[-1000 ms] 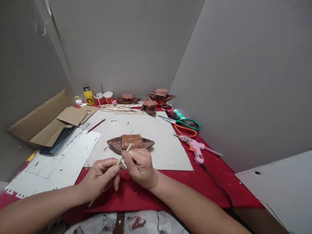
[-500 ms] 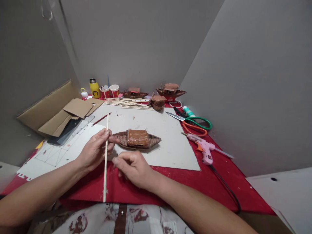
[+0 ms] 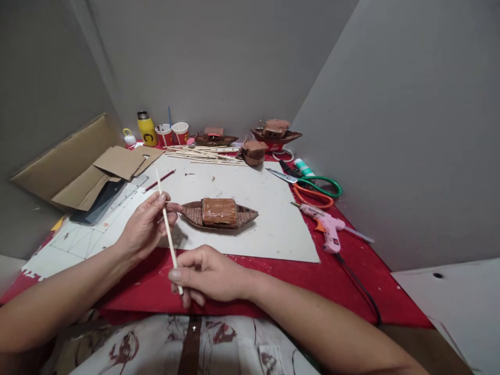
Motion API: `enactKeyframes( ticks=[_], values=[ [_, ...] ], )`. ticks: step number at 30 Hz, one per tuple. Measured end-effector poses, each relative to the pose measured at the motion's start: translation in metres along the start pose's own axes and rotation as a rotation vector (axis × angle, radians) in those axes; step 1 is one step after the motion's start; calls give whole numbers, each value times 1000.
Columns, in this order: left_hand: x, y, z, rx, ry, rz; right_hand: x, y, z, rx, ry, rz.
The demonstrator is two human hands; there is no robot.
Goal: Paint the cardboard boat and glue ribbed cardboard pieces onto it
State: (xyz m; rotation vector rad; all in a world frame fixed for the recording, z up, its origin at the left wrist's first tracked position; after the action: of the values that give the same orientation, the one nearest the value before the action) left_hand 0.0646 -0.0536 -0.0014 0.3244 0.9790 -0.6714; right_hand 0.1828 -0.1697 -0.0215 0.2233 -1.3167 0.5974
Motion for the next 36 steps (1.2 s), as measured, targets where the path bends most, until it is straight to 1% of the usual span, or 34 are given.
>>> enactKeyframes(
  ticks=[3,6,8,10,13,16,19,21,22,23,24,25,26,27,28,29,30,31,32,33,34,35,36],
  values=[
    [-4,-1,1,76,-3,-58,1,-1,-6,-34,1,-55],
    [-7,-5,4,193,14,-163,3,-2,-11,-72,-42,-154],
    [-8,-8,6,235,35,-207,5,-3,-12,-85,-85,-208],
    [-9,-12,8,233,52,-210,8,-4,-12,-109,-125,-250],
    [-9,-15,10,179,58,-189,12,-6,-8,-169,-185,-330],
    [-9,-15,10,134,35,-187,10,-6,-2,-252,-206,-405],
    [-12,-10,7,138,42,-205,4,-4,-1,-344,-151,-449],
    [-15,-4,2,141,106,-214,3,-4,-3,-386,-81,-467],
    [-17,-2,0,125,155,-199,5,-5,-6,-407,-42,-481],
    [-20,1,-3,90,211,-146,8,-7,-9,-430,-4,-502],
    [-23,2,-6,37,283,-45,13,-10,-13,-463,28,-532],
    [-27,2,-9,-33,376,103,19,-14,-18,-485,70,-556],
    [-31,1,-12,-111,490,297,25,-18,-22,-496,114,-571],
    [-35,-3,-13,-178,631,523,31,-22,-25,-487,164,-565],
    [-38,-7,-13,-215,797,756,35,-24,-27,-442,216,-528],
    [-39,-11,-13,-206,980,973,38,-26,-27,-389,254,-478],
    [-38,-15,-11,-144,1166,1147,39,-26,-26,-326,280,-419],
    [-36,-19,-10,-30,1333,1270,38,-25,-25,-267,291,-362],
    [-31,-21,-10,119,1473,1331,35,-23,-22,-224,290,-319],
    [-26,-22,-10,263,1578,1334,32,-20,-20,-189,295,-284],
    [-20,-22,-11,377,1636,1306,29,-16,-17,-168,303,-261],
    [-14,-21,-12,439,1663,1271,26,-13,-16,-162,312,-248],
    [-9,-21,-14,453,1674,1246,23,-10,-15,-169,321,-245]
  ],
)
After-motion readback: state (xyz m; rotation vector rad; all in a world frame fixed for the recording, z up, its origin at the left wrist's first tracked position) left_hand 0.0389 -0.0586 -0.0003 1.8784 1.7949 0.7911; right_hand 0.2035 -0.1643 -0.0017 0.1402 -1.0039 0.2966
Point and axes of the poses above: each hand's wrist, its own y-axis towards the middle knuckle, its own z-axis out of the palm, x = y × z, the point moved 1 cm from there along y, towards the middle knuckle, and after that the axes turned 4 degrees about x, right-handed, at the moved point
